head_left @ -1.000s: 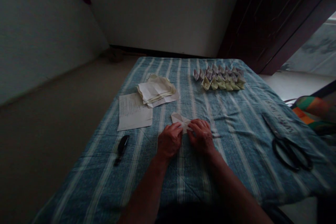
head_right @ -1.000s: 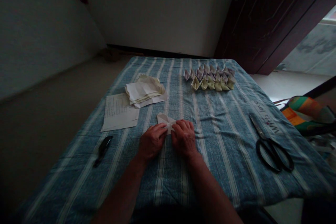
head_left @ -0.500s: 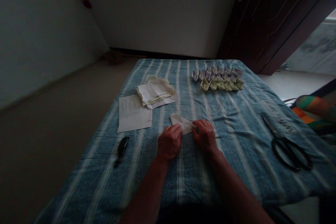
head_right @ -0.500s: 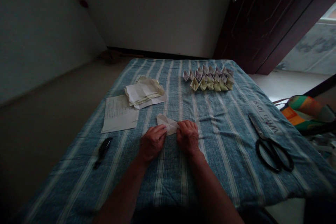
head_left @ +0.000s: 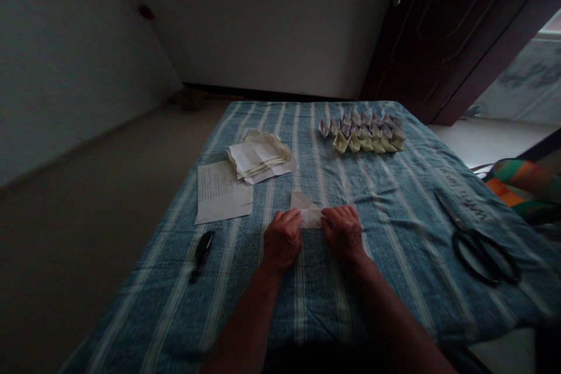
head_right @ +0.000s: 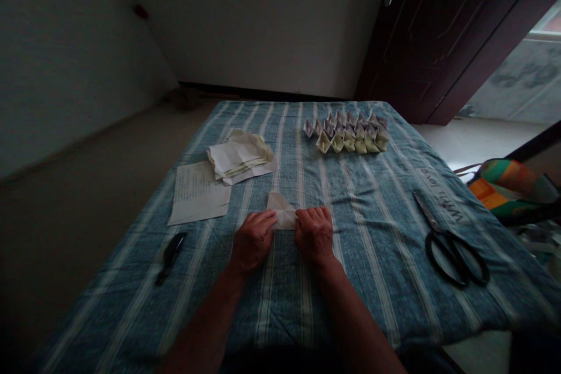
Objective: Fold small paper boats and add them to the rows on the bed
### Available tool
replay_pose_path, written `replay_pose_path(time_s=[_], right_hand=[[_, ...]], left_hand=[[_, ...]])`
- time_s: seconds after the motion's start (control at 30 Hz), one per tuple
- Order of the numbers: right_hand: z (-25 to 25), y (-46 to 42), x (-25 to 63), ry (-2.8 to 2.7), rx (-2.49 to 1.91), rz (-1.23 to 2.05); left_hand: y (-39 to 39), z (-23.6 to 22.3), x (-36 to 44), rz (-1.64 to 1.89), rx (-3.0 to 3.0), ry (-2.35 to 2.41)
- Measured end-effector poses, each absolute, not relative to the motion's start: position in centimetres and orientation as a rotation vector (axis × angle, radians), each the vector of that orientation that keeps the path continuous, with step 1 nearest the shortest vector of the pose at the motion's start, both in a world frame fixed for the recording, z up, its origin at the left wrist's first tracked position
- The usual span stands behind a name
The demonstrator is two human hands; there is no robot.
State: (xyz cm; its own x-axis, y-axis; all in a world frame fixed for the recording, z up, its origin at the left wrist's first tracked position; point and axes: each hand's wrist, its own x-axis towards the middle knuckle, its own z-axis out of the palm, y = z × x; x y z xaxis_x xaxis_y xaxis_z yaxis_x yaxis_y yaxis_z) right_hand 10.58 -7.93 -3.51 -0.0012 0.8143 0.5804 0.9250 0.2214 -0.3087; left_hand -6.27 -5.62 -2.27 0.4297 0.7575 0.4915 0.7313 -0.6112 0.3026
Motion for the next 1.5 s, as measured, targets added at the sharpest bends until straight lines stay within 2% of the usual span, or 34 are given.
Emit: replay_pose_path(time_s=[0.9, 1.5], right_hand=[[-2.2, -13.4, 6.7, -1.896, -1.535, -0.121], [-2.7, -10.9, 10.0, -1.915, -1.381, 0.209]], left_hand=[[-5.5, -2.6, -5.8, 0.955, 2.648, 1.386], [-5.8, -2.2, -5.8, 0.847, 2.615, 1.362]])
